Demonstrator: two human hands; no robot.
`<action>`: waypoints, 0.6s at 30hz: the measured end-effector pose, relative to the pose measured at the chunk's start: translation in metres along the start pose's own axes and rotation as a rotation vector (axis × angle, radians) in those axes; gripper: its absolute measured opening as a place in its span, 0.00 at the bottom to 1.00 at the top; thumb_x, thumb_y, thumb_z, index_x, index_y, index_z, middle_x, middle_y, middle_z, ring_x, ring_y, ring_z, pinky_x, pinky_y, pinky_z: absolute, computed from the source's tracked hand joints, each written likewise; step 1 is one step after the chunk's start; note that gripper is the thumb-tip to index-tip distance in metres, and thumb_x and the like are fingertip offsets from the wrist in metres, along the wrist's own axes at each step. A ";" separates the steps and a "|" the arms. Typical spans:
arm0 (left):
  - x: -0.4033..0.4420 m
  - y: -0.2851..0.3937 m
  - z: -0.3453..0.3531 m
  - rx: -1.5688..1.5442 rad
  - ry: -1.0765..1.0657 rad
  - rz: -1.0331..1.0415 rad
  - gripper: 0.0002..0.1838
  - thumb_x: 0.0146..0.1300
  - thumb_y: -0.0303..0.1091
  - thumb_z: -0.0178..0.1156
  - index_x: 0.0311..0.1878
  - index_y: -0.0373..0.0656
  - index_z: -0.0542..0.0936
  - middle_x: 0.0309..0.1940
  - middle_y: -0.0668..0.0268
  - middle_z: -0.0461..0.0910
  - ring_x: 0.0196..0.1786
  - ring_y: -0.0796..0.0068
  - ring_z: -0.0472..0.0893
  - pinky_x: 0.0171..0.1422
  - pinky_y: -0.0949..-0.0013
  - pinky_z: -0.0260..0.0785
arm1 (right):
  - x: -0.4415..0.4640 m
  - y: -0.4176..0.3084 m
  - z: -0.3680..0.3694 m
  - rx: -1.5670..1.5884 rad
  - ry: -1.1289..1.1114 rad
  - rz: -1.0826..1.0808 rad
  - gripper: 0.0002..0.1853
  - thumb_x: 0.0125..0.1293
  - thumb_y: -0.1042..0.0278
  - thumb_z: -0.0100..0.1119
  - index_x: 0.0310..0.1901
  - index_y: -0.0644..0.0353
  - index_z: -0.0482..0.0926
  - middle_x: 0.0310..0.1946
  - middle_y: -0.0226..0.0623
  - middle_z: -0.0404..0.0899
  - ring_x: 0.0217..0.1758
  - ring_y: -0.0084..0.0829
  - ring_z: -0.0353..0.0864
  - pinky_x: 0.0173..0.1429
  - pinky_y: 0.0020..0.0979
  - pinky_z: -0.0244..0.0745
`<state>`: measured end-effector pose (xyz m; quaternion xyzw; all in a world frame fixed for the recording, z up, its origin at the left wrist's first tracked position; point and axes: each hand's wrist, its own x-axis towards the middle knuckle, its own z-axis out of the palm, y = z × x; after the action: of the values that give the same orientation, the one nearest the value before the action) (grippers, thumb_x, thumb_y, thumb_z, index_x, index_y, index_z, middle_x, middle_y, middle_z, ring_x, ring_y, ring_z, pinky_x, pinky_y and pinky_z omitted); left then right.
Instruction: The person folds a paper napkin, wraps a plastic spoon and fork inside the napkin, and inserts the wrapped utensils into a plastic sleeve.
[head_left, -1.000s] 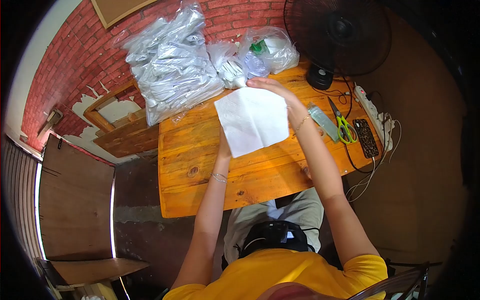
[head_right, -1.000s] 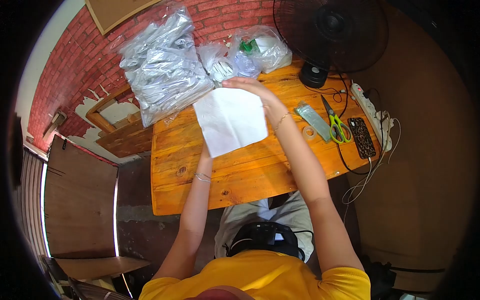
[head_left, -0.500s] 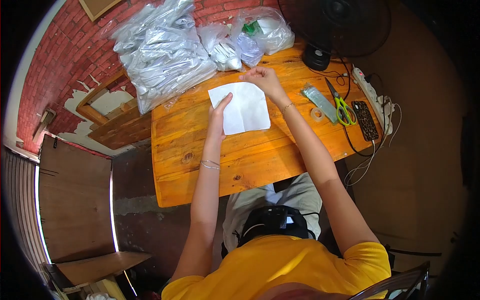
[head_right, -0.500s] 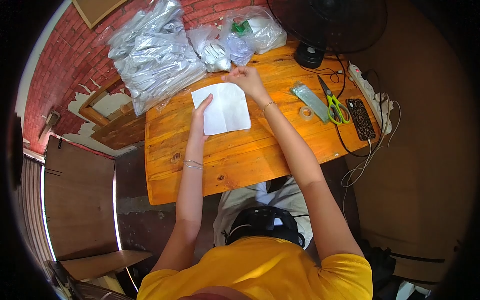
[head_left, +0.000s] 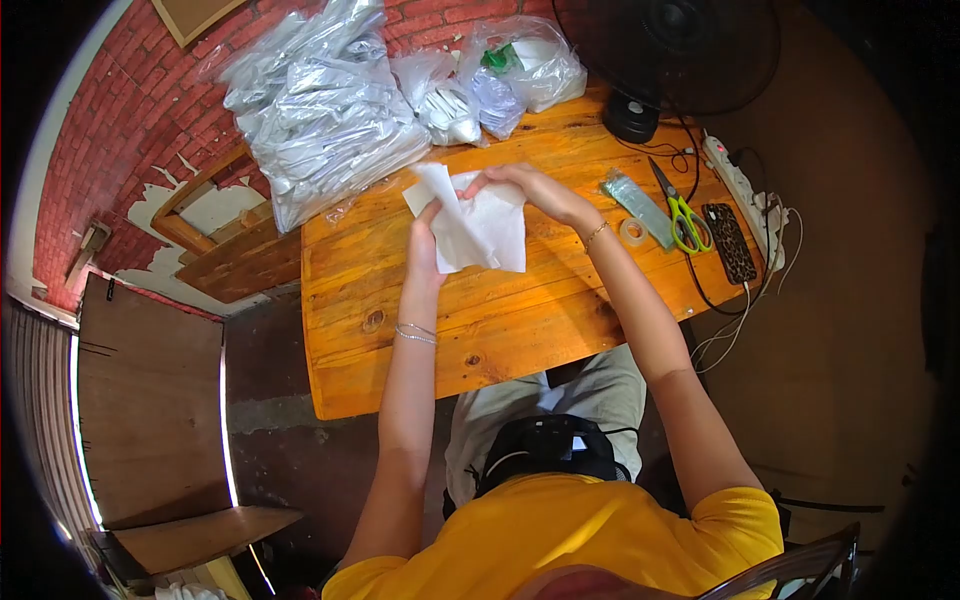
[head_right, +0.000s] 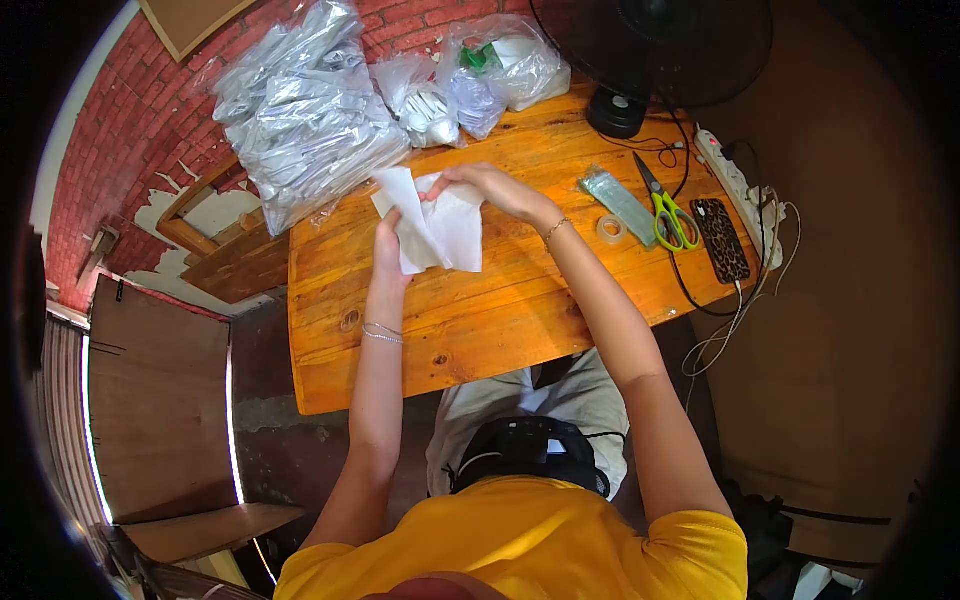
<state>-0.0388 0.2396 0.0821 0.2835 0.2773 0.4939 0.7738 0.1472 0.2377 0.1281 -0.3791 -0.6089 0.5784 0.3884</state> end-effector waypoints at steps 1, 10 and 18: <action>0.002 -0.003 -0.002 0.067 0.021 0.019 0.16 0.62 0.40 0.50 0.46 0.39 0.76 0.38 0.62 0.78 0.38 0.70 0.79 0.41 0.67 0.73 | -0.003 -0.007 -0.001 -0.079 -0.090 0.004 0.29 0.69 0.45 0.35 0.37 0.63 0.81 0.44 0.39 0.77 0.46 0.26 0.73 0.54 0.24 0.64; 0.007 -0.012 -0.014 0.283 0.082 0.363 0.14 0.64 0.34 0.47 0.40 0.32 0.77 0.31 0.65 0.78 0.31 0.78 0.78 0.30 0.74 0.72 | -0.004 0.007 -0.004 -0.262 0.104 -0.013 0.20 0.63 0.56 0.42 0.38 0.60 0.82 0.33 0.32 0.79 0.38 0.24 0.72 0.44 0.24 0.66; -0.006 -0.003 0.000 0.793 0.279 0.652 0.09 0.57 0.24 0.50 0.34 0.29 0.78 0.28 0.64 0.80 0.30 0.77 0.76 0.32 0.70 0.68 | -0.009 -0.010 0.018 -0.114 0.180 0.116 0.23 0.60 0.48 0.51 0.45 0.61 0.79 0.40 0.39 0.77 0.46 0.30 0.71 0.49 0.27 0.66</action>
<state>-0.0389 0.2332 0.0810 0.5574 0.4404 0.5992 0.3692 0.1343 0.2215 0.1376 -0.4855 -0.5806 0.5281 0.3852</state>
